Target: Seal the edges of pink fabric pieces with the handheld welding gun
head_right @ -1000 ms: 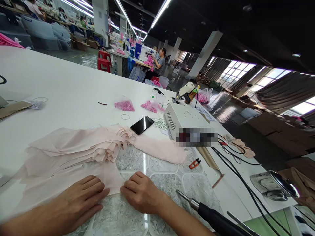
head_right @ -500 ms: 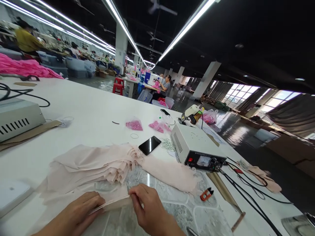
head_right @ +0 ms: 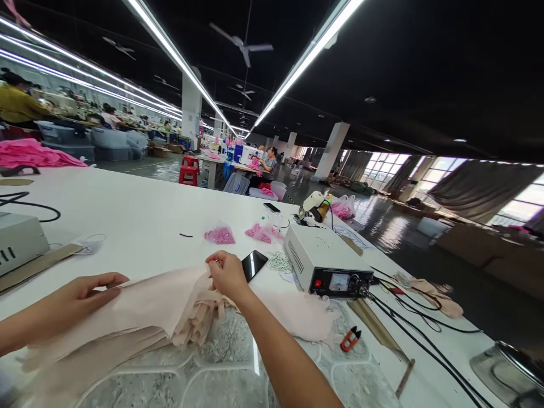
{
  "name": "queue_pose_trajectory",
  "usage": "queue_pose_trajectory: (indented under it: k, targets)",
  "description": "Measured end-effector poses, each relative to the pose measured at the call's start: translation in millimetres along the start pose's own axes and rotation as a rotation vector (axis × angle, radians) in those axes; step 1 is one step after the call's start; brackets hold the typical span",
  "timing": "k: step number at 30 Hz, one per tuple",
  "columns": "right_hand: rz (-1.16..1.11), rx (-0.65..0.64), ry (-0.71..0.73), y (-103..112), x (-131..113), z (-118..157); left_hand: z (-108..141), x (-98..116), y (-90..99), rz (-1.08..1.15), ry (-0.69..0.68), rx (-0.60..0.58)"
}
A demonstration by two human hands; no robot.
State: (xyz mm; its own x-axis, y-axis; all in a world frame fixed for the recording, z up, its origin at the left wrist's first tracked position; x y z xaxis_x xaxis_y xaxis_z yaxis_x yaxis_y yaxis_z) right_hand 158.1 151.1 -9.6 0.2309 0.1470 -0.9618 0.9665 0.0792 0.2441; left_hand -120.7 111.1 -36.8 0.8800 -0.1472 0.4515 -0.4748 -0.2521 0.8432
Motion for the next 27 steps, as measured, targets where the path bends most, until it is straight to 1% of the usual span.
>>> queue_pose_trajectory:
  k: [2,4,6,7,8,9,10,11,13,14,15,17,19,21,22,24,27]
  targets:
    - [0.023,0.064,-0.012,10,13,-12,-12,-3,-5.1,-0.031,-0.082,0.015]
    - [0.038,0.167,0.000,31,24,-12,-21,-5,-8.6,-0.053,-0.149,0.040]
    - [0.032,0.278,0.008,59,35,1,-25,1,-9.5,-0.065,-0.222,0.073]
    - [0.020,0.326,0.008,73,39,12,-24,12,-9.4,-0.066,-0.287,0.091]
    - [0.002,0.360,0.004,86,44,25,-21,28,-10.2,-0.071,-0.382,0.105]
    - [-0.016,0.380,-0.003,97,49,40,-14,51,-12.6,-0.069,-0.510,0.111]
    - [-0.035,0.388,-0.015,107,53,56,-5,77,-19.1,-0.072,-0.648,0.084]
    - [-0.051,0.393,-0.027,116,57,72,6,104,-31.2,-0.094,-0.786,0.010]
    - [-0.067,0.407,-0.048,131,64,104,23,155,-59.5,-0.100,-0.913,-0.103]
    - [-0.068,0.430,-0.048,138,66,119,30,178,-77.6,-0.112,-0.958,-0.164]
    - [-0.064,0.458,-0.044,144,68,133,35,199,-97.2,-0.133,-0.987,-0.218]
    - [-0.044,0.518,-0.027,155,71,157,37,233,-136.8,-0.190,-1.008,-0.303]
    - [-0.012,0.551,-0.015,162,75,176,32,256,-170.8,-0.241,-1.008,-0.374]
    - [0.029,0.556,-0.001,163,79,191,21,271,-192.2,-0.268,-0.997,-0.413]
    - [0.054,0.554,0.009,163,81,198,15,276,-198.0,-0.274,-0.995,-0.428]
    - [0.116,0.548,0.038,161,83,210,4,283,-201.2,-0.279,-0.995,-0.453]
    - [0.223,0.537,0.104,158,83,222,-6,289,-193.1,-0.276,-1.012,-0.491]
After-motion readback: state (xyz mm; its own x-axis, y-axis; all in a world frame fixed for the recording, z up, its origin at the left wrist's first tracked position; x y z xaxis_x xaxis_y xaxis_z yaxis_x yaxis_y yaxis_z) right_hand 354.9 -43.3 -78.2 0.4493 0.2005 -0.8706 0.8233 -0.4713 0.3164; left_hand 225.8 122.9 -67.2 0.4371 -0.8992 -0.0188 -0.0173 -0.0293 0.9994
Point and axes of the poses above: each hand's wrist, its own z-axis away from the middle knuckle, its own y-axis out of the back of the hand, x = y × z, the point moved 7 cm from there along -z, towards the middle knuckle, and after that the axes turned 8 degrees about -z, right-handed, at the moved point
